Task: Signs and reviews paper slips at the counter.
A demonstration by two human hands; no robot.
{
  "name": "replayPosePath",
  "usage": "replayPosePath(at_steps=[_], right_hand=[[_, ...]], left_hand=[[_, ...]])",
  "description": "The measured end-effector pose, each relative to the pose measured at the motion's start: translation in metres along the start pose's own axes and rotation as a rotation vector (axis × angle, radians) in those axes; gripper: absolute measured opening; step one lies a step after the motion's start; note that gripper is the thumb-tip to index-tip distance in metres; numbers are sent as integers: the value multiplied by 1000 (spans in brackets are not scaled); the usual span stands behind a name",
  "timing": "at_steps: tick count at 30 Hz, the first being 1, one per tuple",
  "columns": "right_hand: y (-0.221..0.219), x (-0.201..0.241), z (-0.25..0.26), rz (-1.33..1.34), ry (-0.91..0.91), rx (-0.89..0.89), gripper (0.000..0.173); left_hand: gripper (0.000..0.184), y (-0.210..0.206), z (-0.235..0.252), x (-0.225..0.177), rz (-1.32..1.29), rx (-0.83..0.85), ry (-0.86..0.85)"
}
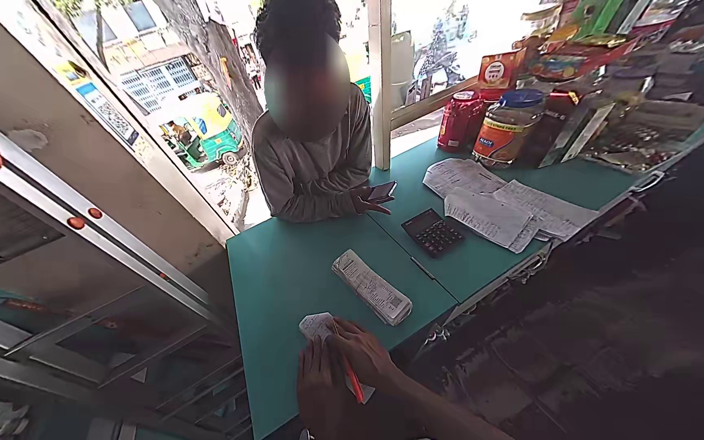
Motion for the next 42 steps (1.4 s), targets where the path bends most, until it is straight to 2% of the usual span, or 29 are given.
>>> replayPosePath(at_steps=[42], right_hand=[[-4, -4, 0, -64, 29, -41, 29]], left_hand=[[45, -4, -2, 3, 48, -10, -22]])
Point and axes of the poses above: each hand's wrist, its own z-axis towards the middle knuckle, its own y-axis out of the back of the hand, x = y × z, the point moved 7 cm from there along z, towards the middle knuckle, and after that the axes turned 5 degrees about z, right-handed, at the moved point
